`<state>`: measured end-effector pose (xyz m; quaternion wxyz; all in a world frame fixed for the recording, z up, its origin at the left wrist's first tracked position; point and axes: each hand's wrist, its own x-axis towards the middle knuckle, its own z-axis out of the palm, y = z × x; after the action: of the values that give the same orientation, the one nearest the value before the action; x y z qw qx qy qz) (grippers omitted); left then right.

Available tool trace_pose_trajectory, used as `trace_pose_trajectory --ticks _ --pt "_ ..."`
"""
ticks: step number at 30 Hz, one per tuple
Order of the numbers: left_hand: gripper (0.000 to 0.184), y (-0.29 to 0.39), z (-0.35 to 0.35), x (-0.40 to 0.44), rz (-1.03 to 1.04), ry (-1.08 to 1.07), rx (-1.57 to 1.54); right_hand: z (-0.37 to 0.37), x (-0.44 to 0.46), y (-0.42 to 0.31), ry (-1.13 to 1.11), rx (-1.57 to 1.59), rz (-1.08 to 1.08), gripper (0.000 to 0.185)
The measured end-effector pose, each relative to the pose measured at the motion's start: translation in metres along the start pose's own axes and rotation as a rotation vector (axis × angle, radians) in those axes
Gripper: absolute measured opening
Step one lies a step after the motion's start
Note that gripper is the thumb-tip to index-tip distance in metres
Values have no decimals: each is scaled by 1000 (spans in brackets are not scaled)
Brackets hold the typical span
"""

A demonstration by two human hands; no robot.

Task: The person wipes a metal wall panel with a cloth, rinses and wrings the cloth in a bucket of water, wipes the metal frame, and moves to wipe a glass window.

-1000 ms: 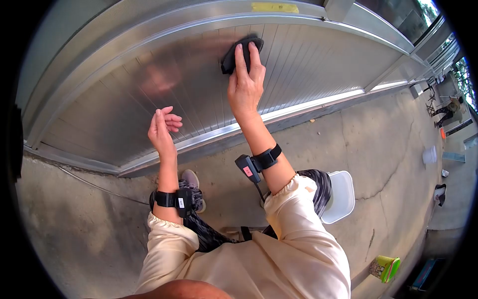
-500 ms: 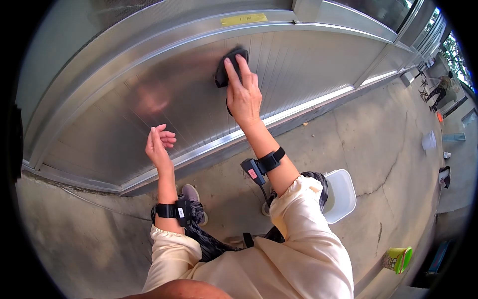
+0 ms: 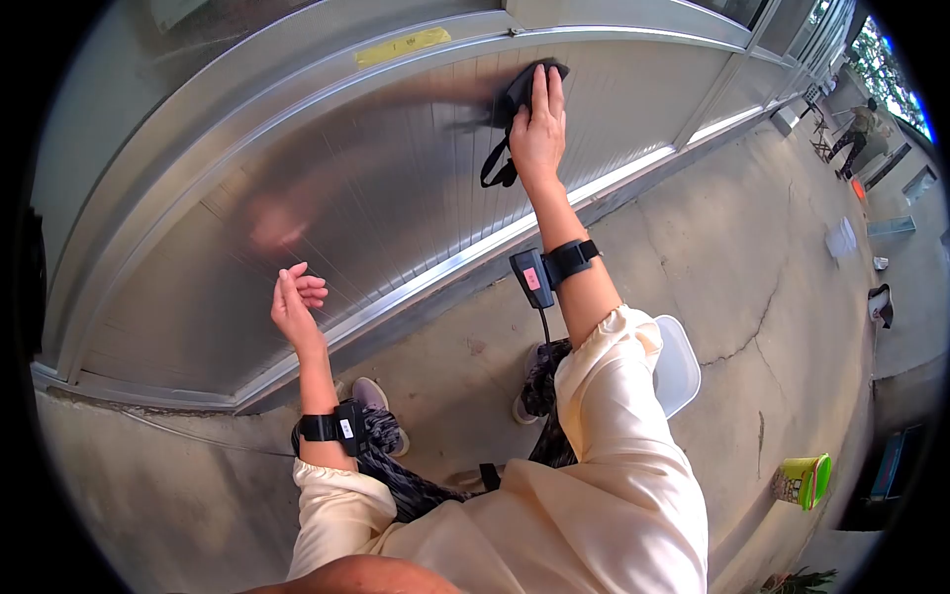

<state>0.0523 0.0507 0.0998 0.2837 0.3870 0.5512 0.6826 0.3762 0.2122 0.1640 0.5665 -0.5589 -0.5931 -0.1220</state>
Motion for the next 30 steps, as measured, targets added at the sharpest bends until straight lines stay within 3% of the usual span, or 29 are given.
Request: trace_pose_trajectory --ticks 5,8,13,17,19,21,23,26,28,30 --pt "39 -2 0 0 12 -4 24 5 34 39 73 59 253 57" --pt "39 -3 1 1 12 -6 51 -6 18 26 -24 36 175 58" --pt "39 -6 2 0 18 -30 56 -6 50 52 56 68 202 59" --pt "39 -5 5 1 19 -35 55 4 25 60 -53 9 404 58" --pt "38 -5 6 0 17 -45 45 -1 18 73 -117 -55 406 57" --pt "38 -6 7 1 23 -46 30 -16 30 65 -201 134 530 58" --pt "38 -8 6 0 36 -62 41 -19 52 51 -29 100 301 55" --pt "37 -5 5 1 23 -36 30 -9 69 49 73 78 276 55" --pt "37 -4 5 0 22 -35 29 1 53 62 36 270 452 56" --pt "38 -2 5 0 18 -38 33 15 22 80 -81 224 663 57"
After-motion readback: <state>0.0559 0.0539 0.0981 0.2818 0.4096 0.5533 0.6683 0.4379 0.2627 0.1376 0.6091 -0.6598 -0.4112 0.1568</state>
